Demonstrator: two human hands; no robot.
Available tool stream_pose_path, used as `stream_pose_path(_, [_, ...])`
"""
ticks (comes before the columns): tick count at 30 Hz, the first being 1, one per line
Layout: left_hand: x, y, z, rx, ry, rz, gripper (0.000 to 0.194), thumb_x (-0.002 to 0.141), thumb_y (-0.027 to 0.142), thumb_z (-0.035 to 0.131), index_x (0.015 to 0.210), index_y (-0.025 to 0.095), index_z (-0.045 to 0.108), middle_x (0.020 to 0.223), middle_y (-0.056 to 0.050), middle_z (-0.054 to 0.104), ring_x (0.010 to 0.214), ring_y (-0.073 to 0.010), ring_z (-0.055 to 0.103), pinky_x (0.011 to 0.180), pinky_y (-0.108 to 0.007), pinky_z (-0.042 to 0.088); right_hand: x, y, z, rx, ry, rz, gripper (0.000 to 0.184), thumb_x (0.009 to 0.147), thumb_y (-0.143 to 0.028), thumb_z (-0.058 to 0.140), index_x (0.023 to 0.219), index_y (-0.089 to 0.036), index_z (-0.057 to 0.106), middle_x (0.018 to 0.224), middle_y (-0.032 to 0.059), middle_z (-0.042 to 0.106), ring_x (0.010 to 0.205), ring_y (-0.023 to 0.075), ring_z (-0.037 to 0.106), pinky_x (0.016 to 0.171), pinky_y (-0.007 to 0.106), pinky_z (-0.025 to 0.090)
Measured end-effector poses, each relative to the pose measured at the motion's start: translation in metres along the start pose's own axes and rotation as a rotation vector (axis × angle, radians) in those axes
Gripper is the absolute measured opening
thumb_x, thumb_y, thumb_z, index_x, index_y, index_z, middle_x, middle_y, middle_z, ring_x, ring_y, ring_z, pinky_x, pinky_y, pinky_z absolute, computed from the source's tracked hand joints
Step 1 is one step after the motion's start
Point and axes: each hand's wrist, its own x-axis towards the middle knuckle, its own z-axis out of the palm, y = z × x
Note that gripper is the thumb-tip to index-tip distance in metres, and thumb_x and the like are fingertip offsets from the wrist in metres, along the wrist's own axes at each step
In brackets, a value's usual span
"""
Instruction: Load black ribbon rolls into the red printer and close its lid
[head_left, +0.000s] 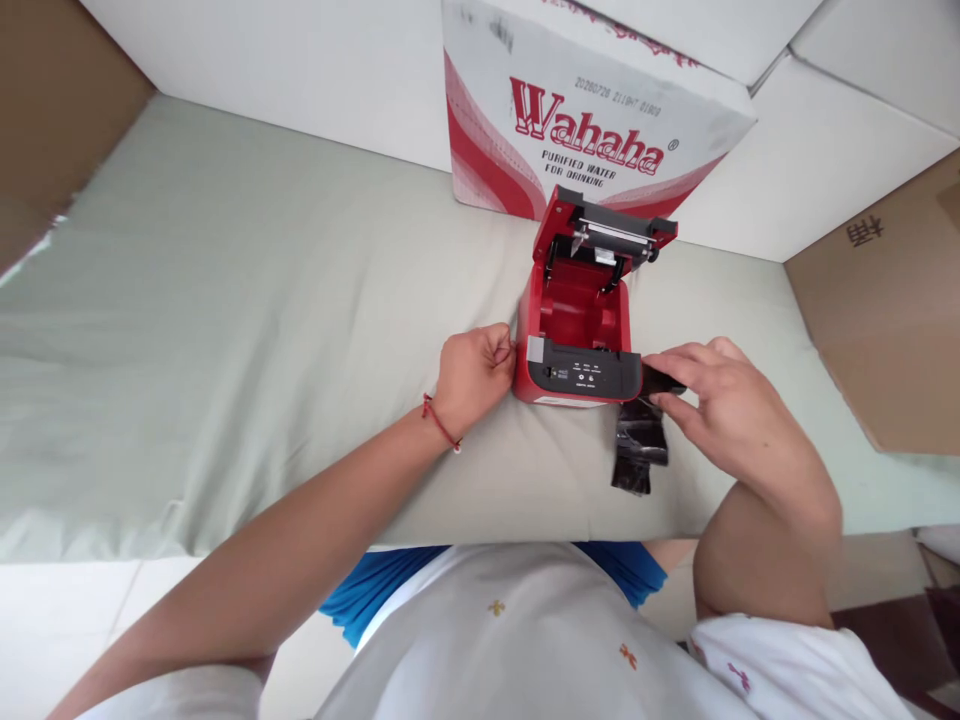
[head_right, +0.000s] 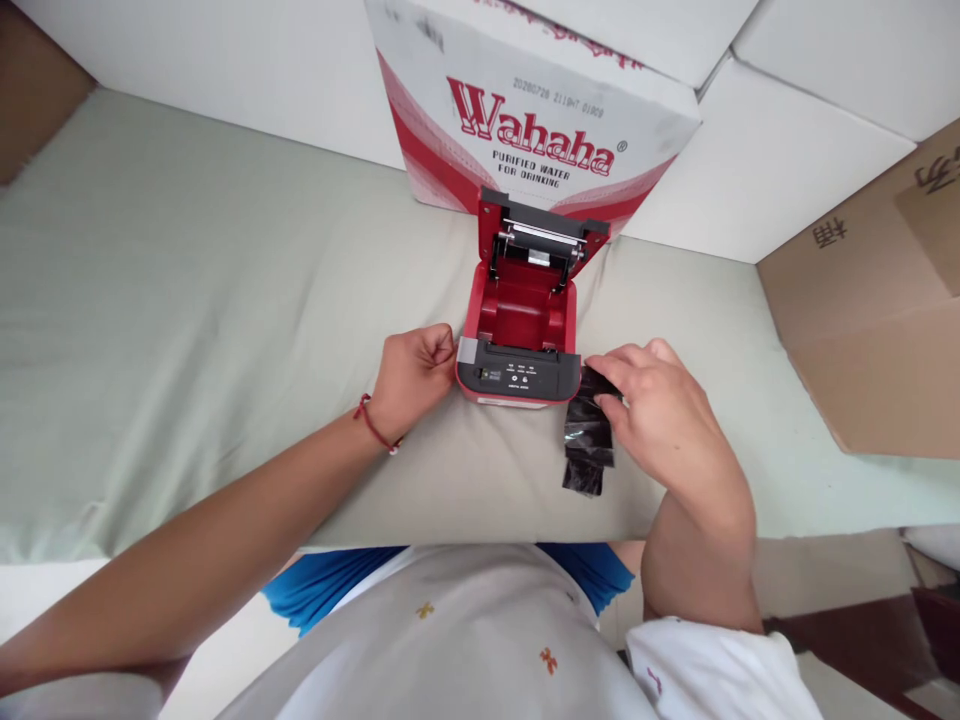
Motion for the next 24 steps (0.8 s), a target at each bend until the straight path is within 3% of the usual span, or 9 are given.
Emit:
stream_pose_path(3, [-0.001,0.0,0.001,0.009,0.074,0.048,0.035,0.078,0.007,0.053,0.065,0.024,0.025,0.058,0.007,0.035,0.058,-0.0101,0.032,0.058,-0.028,0.027,-0.003,-0.004,-0.013,0.131,0.058,0.057,0.032,0.1,-0.036,0.064,0.128,-0.028,0.077,0.113,0.0056,0.078,0.084,0.0237,0.066,0.077,0.041,0.055])
stream_pose_path(6, [-0.005,0.0,0.003,0.041,0.196,0.186,0.026,0.084,0.008,0.055,0.073,0.024,0.038,0.07,0.005,0.049,0.065,-0.0123,0.045,0.063,-0.028,0.037,-0.006,-0.01,-0.034,0.251,0.176,0.163,0.036,0.098,-0.041,0.071,0.132,-0.032,0.076,0.081,-0.0008,0.067,0.056,0.0147,0.05,0.057,0.033,0.046])
stream_pose_path(8, [-0.008,0.001,0.003,0.09,0.278,0.318,0.019,0.088,0.007,0.054,0.083,0.023,0.046,0.083,0.001,0.057,0.076,-0.015,0.054,0.071,-0.029,0.045,0.004,-0.019,-0.039,0.289,0.173,0.154,0.038,0.097,-0.039,0.072,0.134,-0.032,0.076,0.071,-0.0032,0.061,0.053,0.0139,0.047,0.056,0.031,0.045])
stream_pose_path(11, [-0.014,0.004,0.002,0.191,0.398,0.525,0.016,0.095,0.007,0.053,0.1,0.022,0.056,0.098,-0.004,0.061,0.094,-0.0197,0.061,0.08,-0.033,0.052,0.039,-0.032,-0.025,0.294,0.076,0.061,0.038,0.097,-0.03,0.068,0.134,-0.029,0.076,0.097,0.0011,0.076,0.062,0.0147,0.059,0.067,0.033,0.053])
stream_pose_path(13, [-0.017,0.008,-0.001,0.229,0.45,0.65,0.024,0.097,0.007,0.054,0.115,0.023,0.06,0.106,-0.006,0.064,0.103,-0.022,0.064,0.085,-0.036,0.055,0.066,-0.036,-0.009,0.254,0.043,0.029,0.04,0.096,-0.025,0.065,0.134,-0.026,0.076,0.119,0.0046,0.079,0.079,0.0188,0.07,0.081,0.036,0.057])
stream_pose_path(16, [-0.022,0.016,-0.005,0.239,0.412,0.81,0.043,0.098,0.012,0.058,0.139,0.025,0.058,0.119,-0.009,0.07,0.115,-0.0245,0.067,0.096,-0.041,0.058,0.098,-0.038,0.011,0.174,0.002,0.032,0.043,0.094,-0.019,0.063,0.134,-0.022,0.076,0.131,0.0073,0.078,0.11,0.0268,0.074,0.101,0.041,0.056])
stream_pose_path(18, [-0.025,0.023,-0.005,0.259,0.346,0.912,0.046,0.099,0.02,0.06,0.145,0.023,0.058,0.127,-0.011,0.073,0.123,-0.0256,0.068,0.103,-0.043,0.057,0.109,-0.04,0.017,0.115,-0.016,0.042,0.043,0.093,-0.018,0.062,0.133,-0.024,0.076,0.132,0.007,0.078,0.118,0.0289,0.073,0.105,0.042,0.054])
stream_pose_path(22, [-0.032,0.033,0.002,0.371,0.198,1.013,0.033,0.102,0.024,0.058,0.134,0.02,0.066,0.125,-0.006,0.08,0.124,-0.0215,0.071,0.115,-0.042,0.051,0.116,-0.05,0.019,-0.052,-0.062,0.107,0.043,0.093,-0.022,0.062,0.134,-0.028,0.076,0.13,0.0068,0.079,0.119,0.0334,0.073,0.1,0.045,0.055])
stream_pose_path(24, [-0.035,0.035,0.006,0.399,0.181,1.021,0.027,0.102,0.02,0.058,0.127,0.017,0.069,0.121,-0.005,0.082,0.118,-0.0197,0.073,0.114,-0.04,0.051,0.118,-0.055,0.019,-0.127,-0.072,0.154,0.044,0.093,-0.024,0.063,0.134,-0.029,0.076,0.129,0.0079,0.08,0.117,0.036,0.074,0.095,0.047,0.055])
